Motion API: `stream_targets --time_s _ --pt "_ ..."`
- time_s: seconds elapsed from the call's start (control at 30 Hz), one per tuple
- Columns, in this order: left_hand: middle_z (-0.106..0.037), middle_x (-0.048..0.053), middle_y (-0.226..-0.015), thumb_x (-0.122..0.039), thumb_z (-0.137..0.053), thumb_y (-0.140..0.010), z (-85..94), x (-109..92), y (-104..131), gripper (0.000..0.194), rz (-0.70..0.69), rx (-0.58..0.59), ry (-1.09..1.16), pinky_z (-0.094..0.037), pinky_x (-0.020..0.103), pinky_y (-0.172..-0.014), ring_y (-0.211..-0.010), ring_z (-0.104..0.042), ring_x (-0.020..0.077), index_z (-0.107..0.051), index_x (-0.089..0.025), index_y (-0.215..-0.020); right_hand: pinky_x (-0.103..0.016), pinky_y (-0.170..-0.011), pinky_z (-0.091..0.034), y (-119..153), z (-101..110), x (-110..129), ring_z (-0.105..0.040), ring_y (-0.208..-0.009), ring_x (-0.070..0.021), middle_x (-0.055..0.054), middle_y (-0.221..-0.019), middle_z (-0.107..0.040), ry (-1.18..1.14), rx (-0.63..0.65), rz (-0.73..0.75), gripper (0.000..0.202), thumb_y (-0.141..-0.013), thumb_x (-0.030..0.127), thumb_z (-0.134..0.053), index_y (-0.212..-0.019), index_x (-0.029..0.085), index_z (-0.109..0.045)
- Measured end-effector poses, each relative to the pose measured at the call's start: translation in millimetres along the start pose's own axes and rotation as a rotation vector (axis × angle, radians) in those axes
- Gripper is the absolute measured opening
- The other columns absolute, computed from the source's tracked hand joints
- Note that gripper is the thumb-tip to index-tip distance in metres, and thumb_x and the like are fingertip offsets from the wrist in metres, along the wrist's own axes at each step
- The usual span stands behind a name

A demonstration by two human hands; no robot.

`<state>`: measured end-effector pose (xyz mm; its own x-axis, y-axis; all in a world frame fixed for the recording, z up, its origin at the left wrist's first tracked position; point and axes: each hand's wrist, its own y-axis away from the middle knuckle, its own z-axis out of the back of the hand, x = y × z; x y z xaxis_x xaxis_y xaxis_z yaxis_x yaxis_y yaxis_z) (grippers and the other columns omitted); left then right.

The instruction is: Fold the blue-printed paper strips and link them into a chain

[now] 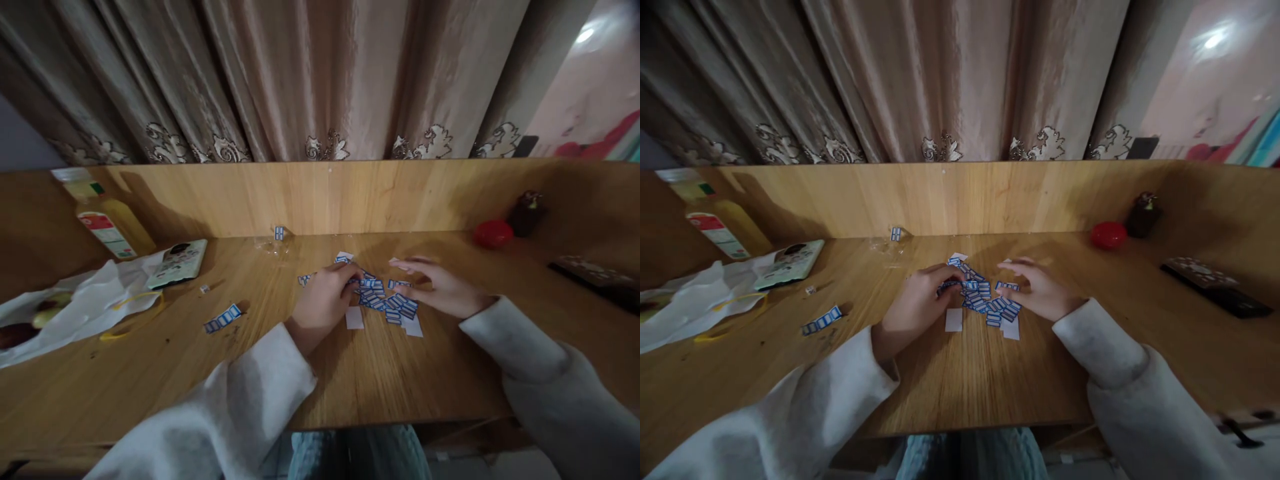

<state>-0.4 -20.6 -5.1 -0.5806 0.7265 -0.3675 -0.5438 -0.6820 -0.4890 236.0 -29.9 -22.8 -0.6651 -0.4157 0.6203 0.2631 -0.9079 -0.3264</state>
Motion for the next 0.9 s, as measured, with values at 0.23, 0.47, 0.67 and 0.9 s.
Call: stream_targets --time_s 0.23,0.47,0.67,0.9 --pt "-0.063 0.002 -0.096 -0.007 -0.049 -0.080 0.8 -2.8 -0.9 0.020 0.016 0.040 -0.020 -0.046 0.029 -0.080 -0.089 -0.058 0.0156 -0.058 -0.019 -0.093 -0.031 -0.066 -0.051 -3.1 -1.7 -17.2 -0.063 -0.075 -0.0180 -0.006 -0.088 -0.068 -0.053 0.105 -0.087 0.022 -0.073 0.030 -0.061 -0.091 0.019 -0.068" --pt "-0.064 0.003 -0.097 -0.010 -0.047 -0.082 2.9 -6.5 0.5 0.019 0.033 0.095 -0.051 -0.047 0.029 -0.077 -0.088 -0.060 0.0161 -0.058 -0.020 -0.094 -0.028 -0.057 -0.048 -0.7 7.8 -1.0 -0.059 -0.065 -0.0145 -0.001 -0.072 -0.064 -0.054 0.103 -0.097 0.015 -0.068 0.025 -0.063 -0.081 0.018 -0.067" --pt "-0.066 0.002 -0.094 -0.009 -0.051 -0.078 1.0 -7.4 0.0 0.018 0.054 0.089 0.035 -0.046 0.029 -0.078 -0.085 -0.061 0.0155 -0.061 -0.019 -0.090 -0.032 -0.065 -0.051 1.6 12.0 7.3 -0.064 -0.070 -0.0180 -0.003 -0.074 -0.068 -0.223 0.115 -0.118 0.020 -0.071 0.037 -0.064 -0.078 0.018 -0.066" --pt "-0.066 0.004 -0.091 -0.009 -0.050 -0.079 -11.2 -4.7 2.2 0.017 0.045 0.123 0.045 -0.046 0.031 -0.080 -0.086 -0.060 0.0168 -0.061 -0.018 -0.089 -0.028 -0.057 -0.052 7.9 5.5 35.5 -0.063 -0.064 -0.0161 -0.002 -0.072 -0.067 -0.280 0.187 -0.041 0.020 -0.070 0.039 -0.067 -0.077 0.021 -0.063"
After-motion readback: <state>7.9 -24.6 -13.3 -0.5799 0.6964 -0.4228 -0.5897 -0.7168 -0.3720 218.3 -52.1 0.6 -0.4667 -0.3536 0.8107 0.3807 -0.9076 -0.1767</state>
